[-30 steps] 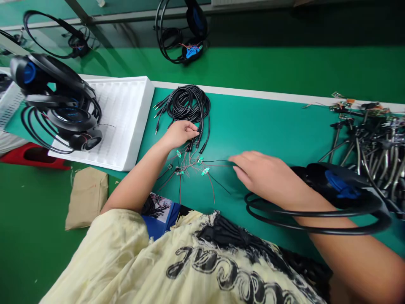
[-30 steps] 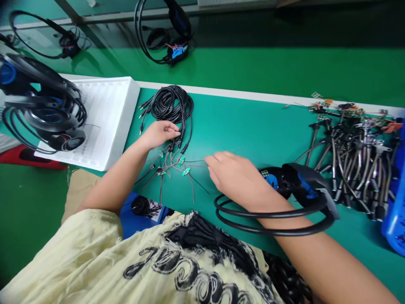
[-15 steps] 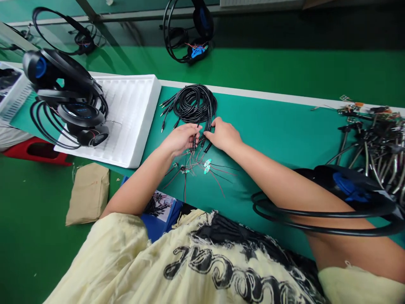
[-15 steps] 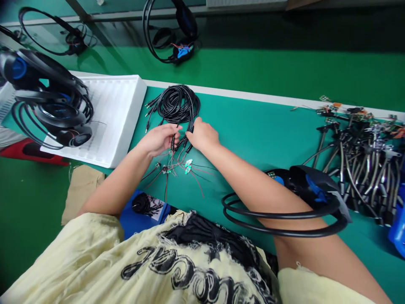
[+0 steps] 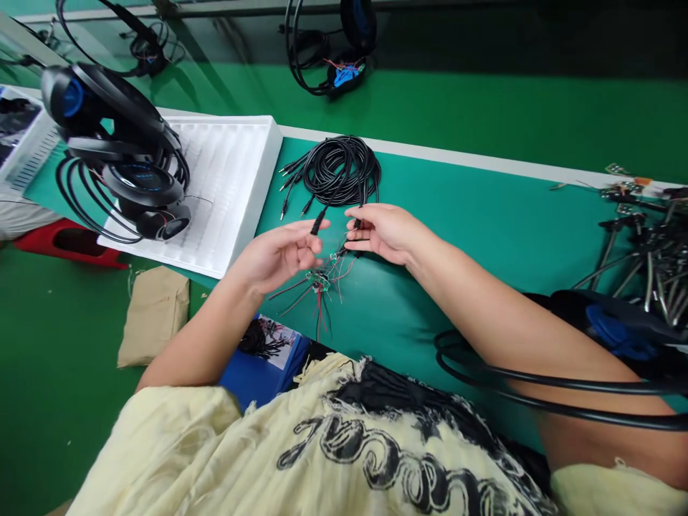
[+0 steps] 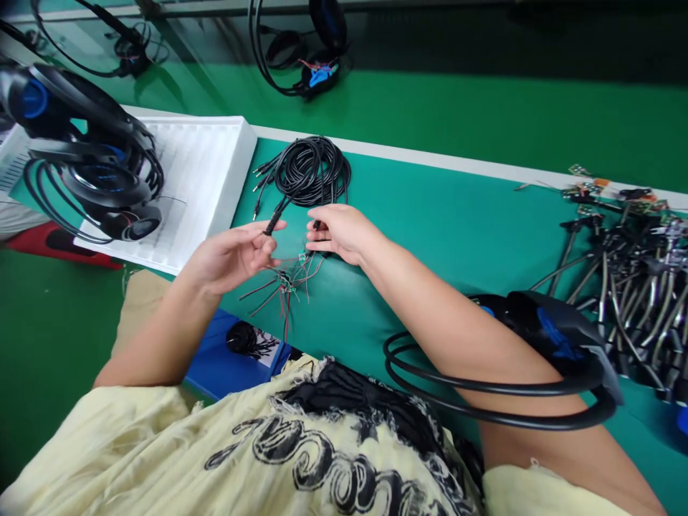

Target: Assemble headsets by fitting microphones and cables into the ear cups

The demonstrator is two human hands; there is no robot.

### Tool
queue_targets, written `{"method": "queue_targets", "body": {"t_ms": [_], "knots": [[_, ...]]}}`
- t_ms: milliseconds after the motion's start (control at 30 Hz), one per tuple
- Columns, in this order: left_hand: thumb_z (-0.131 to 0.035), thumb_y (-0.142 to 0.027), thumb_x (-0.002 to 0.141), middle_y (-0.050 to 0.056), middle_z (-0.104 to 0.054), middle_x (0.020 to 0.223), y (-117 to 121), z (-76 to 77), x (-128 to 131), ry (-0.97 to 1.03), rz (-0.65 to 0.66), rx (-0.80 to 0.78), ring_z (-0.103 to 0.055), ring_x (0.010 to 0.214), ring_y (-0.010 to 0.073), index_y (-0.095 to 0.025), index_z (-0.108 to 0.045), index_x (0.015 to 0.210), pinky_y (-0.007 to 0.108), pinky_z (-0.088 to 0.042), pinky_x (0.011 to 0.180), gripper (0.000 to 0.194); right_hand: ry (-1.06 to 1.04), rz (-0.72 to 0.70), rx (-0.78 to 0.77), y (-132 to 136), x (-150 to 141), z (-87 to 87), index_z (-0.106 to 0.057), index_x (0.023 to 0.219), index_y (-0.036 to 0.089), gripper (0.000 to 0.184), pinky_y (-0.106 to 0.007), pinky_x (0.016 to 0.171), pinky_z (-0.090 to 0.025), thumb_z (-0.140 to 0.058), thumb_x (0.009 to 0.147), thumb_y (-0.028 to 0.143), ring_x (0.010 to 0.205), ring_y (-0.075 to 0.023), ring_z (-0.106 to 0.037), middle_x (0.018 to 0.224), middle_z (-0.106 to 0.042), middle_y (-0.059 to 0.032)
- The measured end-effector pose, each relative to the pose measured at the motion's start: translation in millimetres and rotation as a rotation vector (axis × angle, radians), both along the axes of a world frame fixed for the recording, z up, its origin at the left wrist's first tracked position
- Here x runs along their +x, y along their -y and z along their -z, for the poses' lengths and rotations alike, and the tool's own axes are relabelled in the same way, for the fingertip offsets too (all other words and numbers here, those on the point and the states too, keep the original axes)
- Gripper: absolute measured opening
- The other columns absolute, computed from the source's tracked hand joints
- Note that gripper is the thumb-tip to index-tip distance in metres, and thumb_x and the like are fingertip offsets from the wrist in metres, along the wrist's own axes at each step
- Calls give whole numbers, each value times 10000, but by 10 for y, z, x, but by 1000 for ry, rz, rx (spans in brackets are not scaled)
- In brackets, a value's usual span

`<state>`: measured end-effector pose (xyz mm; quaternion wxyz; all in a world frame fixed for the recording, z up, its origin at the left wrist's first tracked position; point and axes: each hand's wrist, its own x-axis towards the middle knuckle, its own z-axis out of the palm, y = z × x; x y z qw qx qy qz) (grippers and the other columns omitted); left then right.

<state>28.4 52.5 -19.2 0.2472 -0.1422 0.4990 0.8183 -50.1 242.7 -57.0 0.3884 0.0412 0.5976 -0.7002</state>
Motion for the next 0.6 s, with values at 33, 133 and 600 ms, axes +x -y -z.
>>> {"method": "queue_targets", "body": {"t_ms": [33,133,600], "knots": [[-635,-207,805,24,-699,757,-34,41,28,-2,-2,-10,-643,575,105,-105,-644,1047,257,-566,659,263,16,6,-25,-1,18,-4,-507,878,172,20,-332,772,-567,-505,898,178,629,-79,-593,740,-579,17],[-668,-229,791,55,-731,907,-201,235,146,78,-14,-5,-709,801,180,-153,-630,983,300,-562,739,210,50,22,-67,-11,65,-9,-519,895,166,94,-295,778,-559,-512,866,77,655,-78,-615,714,-586,24],[-683,-390,775,-56,-598,658,-385,657,502,-47,-263,-246,-476,444,45,-212,-571,909,181,-403,492,249,53,174,-340,-237,-10,-474,-528,926,127,103,-155,468,-493,-433,918,87,519,-56,-598,759,-656,-16]]}}
